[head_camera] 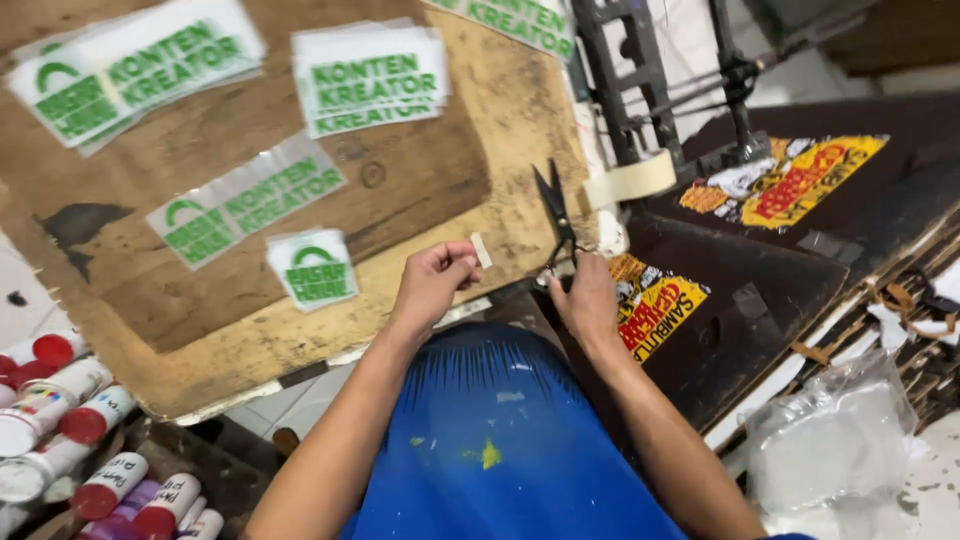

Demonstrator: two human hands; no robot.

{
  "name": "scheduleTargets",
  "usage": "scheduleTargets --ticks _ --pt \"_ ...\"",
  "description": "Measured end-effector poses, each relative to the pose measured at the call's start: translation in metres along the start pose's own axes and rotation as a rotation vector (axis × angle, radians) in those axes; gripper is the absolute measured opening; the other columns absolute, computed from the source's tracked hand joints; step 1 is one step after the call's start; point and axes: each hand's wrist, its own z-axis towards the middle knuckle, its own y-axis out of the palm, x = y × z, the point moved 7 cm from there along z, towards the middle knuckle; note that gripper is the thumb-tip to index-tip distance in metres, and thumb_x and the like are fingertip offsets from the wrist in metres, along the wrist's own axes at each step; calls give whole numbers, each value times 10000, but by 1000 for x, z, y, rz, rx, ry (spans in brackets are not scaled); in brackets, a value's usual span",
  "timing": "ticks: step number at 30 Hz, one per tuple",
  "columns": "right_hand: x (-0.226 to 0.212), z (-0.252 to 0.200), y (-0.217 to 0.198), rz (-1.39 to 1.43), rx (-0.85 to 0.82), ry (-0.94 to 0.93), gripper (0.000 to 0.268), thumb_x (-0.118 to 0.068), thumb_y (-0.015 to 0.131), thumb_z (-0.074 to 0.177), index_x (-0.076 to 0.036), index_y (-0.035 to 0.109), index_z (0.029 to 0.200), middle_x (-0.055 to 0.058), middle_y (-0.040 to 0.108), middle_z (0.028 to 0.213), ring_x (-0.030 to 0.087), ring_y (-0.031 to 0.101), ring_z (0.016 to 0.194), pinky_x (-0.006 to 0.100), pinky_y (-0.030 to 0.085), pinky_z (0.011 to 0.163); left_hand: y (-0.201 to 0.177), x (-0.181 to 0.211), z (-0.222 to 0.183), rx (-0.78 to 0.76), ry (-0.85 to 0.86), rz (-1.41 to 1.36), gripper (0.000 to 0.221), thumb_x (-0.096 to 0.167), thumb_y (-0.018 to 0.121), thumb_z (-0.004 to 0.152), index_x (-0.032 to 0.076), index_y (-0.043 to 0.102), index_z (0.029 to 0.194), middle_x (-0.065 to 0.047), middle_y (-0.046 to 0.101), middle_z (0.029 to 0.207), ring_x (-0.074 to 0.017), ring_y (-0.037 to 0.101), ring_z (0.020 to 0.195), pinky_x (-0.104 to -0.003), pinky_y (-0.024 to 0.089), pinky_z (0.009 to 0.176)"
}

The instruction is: Applying clear adhesive tape over printed labels and cutting the tape with scissors.

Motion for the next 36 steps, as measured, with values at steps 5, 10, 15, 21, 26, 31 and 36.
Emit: scheduleTargets --ticks 5,10,15,21,26,31,36 --pt "-58 12 -9 -91 -33 19 413 -246 726 935 43 661 1224 217 616 1090 436 683 978 496 576 795 -80 23 -27 -52 79 12 270 3 585 855 21 744 1072 -95 739 880 -139 728 738 -231 592 676" --pt "-202 39 -20 329 -164 -181 283 -133 682 968 -36 711 1232 166 696 1028 379 712 990 422 571 814 -147 43 -46 -84 190 187 305 9 538 837 51 762 1039 -101 766 860 -190 751 758 -318 598 712" --pt "-318 57 17 397 -453 -445 148 -136 729 921 -93 721 1062 119 684 860 313 665 839 422 553 794 -197 84 -78 -58 273 334 299 75 522 846 124 765 1013 -76 786 916 -294 745 937 -414 579 832" --pt "-354 68 49 374 -437 -529 72 -130 752 912 -136 714 973 65 643 791 263 640 780 368 549 737 -238 74 -80 97 180 218 278 183 546 888 177 759 1066 -74 787 986 -287 751 984 -415 601 879" --pt "-361 105 81 366 -450 -726 51 -158 695 975 -115 669 986 89 653 974 313 643 935 409 529 829 -294 44 -55 456 388 492 300 236 524 972 135 669 1214 -142 694 1085 -345 691 1028 -479 561 873" --pt "-437 109 66 182 -506 -1150 148 -200 637 994 -87 563 933 151 633 1325 423 590 1240 508 536 968 -326 48 -37 779 1129 1178 210 159 523 1010 108 676 1146 -88 631 1155 -293 644 1099 -392 548 871" --pt "-451 110 87 -412 -900 -1258 280 -188 474 1022 60 575 1103 271 409 1585 444 311 1499 577 355 1180 -332 67 -40 536 1485 1359 248 150 553 1002 43 654 1201 -137 627 1280 -346 612 1184 -429 537 998"
